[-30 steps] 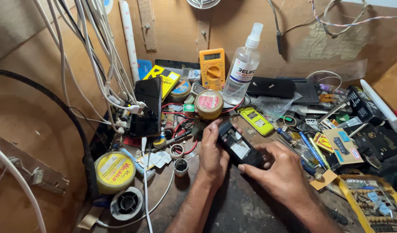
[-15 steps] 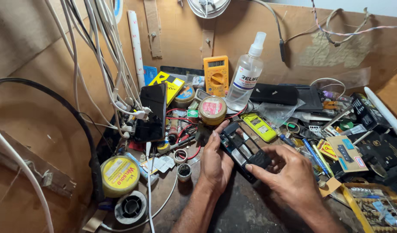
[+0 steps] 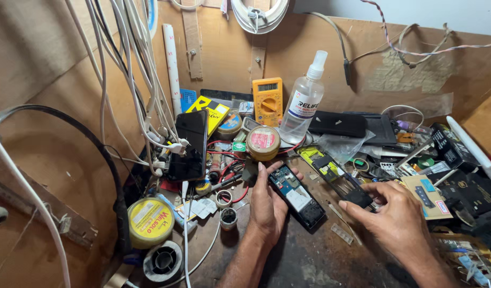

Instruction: The person uses a small flat tool to pry open the back cover of a black electronic device. They remove the cover, then detach the battery and lift out the internal circuit board, placing the components on the workbench.

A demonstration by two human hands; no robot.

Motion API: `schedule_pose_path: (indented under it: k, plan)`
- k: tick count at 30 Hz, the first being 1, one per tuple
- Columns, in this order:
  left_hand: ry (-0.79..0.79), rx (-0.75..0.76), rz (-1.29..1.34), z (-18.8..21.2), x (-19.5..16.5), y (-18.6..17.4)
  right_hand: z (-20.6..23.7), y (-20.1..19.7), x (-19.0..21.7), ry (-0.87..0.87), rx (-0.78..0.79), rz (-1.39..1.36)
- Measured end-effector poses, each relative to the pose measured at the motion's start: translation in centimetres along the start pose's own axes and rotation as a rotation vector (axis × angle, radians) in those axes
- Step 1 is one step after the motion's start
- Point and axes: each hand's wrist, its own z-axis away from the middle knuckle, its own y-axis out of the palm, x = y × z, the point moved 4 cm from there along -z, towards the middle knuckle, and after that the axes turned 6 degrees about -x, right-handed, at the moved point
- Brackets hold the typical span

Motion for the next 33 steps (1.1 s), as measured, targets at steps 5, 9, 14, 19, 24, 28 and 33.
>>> schedule_pose_path:
  k: [5, 9, 14, 19, 24, 28, 33]
  plan:
    - [0.003, 0.008, 0.034, 0.1, 0.0, 0.0, 0.1, 0.5, -1.0, 0.003, 0.003, 0.024]
    - [0.004, 0.045, 0.012, 0.3, -0.2, 0.1, -0.1, 1.0, -1.1, -0.048, -0.028, 0.034]
    - [0.054, 0.025, -0.12, 0.6, -0.2, 0.3, -0.6, 1.8, -0.9, -0.062, -0.018, 0.051]
    - [0.089, 0.029, -0.18, 0.9, -0.1, 0.2, -0.8, 2.5, -0.7, -0.099, -0.025, 0.041]
    - [0.114, 0.037, -0.226, 0.7, 0.0, 0.1, -0.8, 2.9, -0.8, -0.116, -0.028, 0.071]
    - [0.098, 0.045, -0.177, 0.7, 0.0, 0.1, -0.8, 3.1, -1.0, -0.128, -0.037, 0.074]
    - [0.058, 0.059, -0.089, 0.9, -0.3, 0.4, -0.7, 3.3, -1.1, -0.126, -0.037, 0.057]
